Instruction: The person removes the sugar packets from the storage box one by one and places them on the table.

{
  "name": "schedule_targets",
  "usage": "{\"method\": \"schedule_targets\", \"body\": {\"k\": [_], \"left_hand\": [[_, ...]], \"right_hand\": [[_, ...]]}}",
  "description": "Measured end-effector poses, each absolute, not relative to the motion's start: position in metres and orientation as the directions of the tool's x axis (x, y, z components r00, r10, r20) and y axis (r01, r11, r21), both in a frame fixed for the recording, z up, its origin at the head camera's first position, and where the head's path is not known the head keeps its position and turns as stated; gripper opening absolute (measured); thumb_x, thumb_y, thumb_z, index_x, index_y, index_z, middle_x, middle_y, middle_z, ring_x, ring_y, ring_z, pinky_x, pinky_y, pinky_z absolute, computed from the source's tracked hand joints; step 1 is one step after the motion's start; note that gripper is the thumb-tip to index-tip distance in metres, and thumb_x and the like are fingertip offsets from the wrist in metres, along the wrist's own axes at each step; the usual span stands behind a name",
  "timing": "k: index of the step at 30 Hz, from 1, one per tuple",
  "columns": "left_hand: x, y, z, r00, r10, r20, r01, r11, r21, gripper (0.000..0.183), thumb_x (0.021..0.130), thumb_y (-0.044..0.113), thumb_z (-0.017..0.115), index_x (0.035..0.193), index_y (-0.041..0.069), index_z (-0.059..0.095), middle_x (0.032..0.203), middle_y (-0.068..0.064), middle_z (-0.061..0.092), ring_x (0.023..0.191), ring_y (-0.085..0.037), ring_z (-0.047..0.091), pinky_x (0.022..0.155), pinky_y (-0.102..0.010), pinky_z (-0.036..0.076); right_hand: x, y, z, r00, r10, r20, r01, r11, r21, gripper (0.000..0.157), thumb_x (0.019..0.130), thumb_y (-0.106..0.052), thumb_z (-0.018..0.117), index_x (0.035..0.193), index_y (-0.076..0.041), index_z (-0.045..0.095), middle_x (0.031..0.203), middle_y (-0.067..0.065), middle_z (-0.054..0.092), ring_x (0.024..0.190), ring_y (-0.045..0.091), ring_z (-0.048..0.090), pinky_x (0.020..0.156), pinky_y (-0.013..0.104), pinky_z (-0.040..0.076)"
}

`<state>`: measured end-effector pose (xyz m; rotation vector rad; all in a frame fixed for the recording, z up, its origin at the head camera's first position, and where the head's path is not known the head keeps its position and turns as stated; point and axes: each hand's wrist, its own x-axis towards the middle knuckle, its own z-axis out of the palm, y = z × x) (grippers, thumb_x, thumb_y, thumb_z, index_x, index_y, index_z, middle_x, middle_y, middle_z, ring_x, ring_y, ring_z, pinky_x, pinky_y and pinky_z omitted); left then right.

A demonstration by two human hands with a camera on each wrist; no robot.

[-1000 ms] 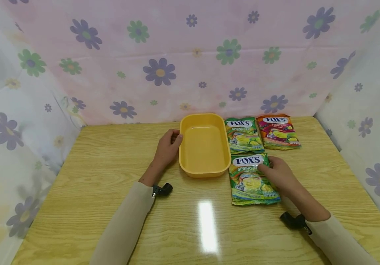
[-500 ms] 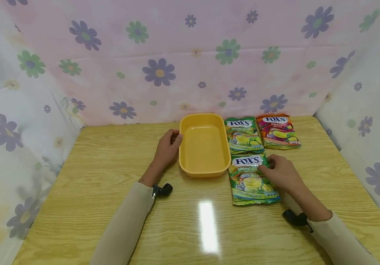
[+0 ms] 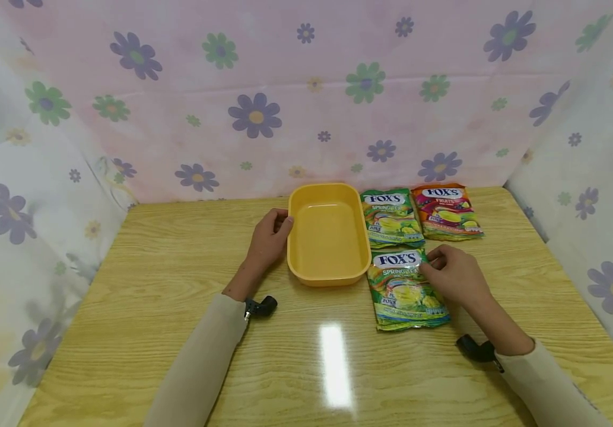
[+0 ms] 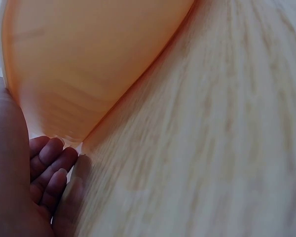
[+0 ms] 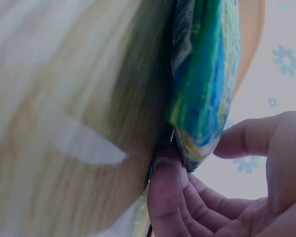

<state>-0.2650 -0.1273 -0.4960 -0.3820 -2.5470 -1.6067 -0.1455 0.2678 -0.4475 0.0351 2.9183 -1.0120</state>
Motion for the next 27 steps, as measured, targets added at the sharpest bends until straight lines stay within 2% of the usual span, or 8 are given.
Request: {"method": "schedule_targets", "body": {"k": [6,16,22,27], "left_hand": [[-0.265,-0.128,-0.497,-0.962,0.155,0.226,0.27,0.4,0.876,0.04,0.112,0.036,0.054,0.135,0.005,0.063,0.12,-0.012,0.068,0.105,-0.027,0.066,0.093,-0.045,0.055],[-0.265,-0.127,-0.498,-0.963,0.151,0.224,0.267,0.402,0.876,0.039,0.112,0.036,0.054,0.134,0.006,0.063,0.119,-0.011,0.069,0.104,-0.026,0.066,0.093,-0.045,0.055],[-0.265,-0.127,-0.498,-0.964,0.149,0.221,0.264,0.403,0.876,0.04,0.112,0.037,0.054,0.135,0.006,0.063,0.119,-0.012,0.069,0.105,-0.026,0.066,0.093,-0.045,0.055],[-0.264,-0.127,-0.497,-0.965,0.148,0.217,0.26,0.408,0.875,0.041,0.112,0.038,0.053,0.135,0.006,0.063,0.119,-0.011,0.068,0.104,-0.026,0.066,0.093,-0.045,0.055]], "right_hand": [[-0.146,0.267,-0.446,-0.999,0.005,-0.04,0.028,0.797,-0.603,0.028,0.098,-0.021,0.065,0.112,0.003,0.069,0.095,0.015,0.073,0.084,0.026,0.067,0.07,0.035,0.051],[-0.146,0.268,-0.447,-1.0,0.026,-0.009,0.026,0.799,-0.601,0.024,0.098,-0.021,0.063,0.108,0.001,0.069,0.095,0.015,0.073,0.083,0.027,0.067,0.068,0.036,0.052],[-0.15,0.269,-0.448,-0.997,0.039,0.072,-0.011,0.806,-0.592,0.02,0.098,-0.018,0.062,0.104,-0.001,0.069,0.09,0.013,0.071,0.077,0.025,0.064,0.066,0.035,0.051],[-0.157,0.27,-0.448,-0.988,0.046,0.145,-0.051,0.796,-0.603,0.021,0.1,-0.017,0.062,0.109,0.001,0.069,0.092,0.014,0.07,0.079,0.025,0.062,0.068,0.036,0.05]]}}
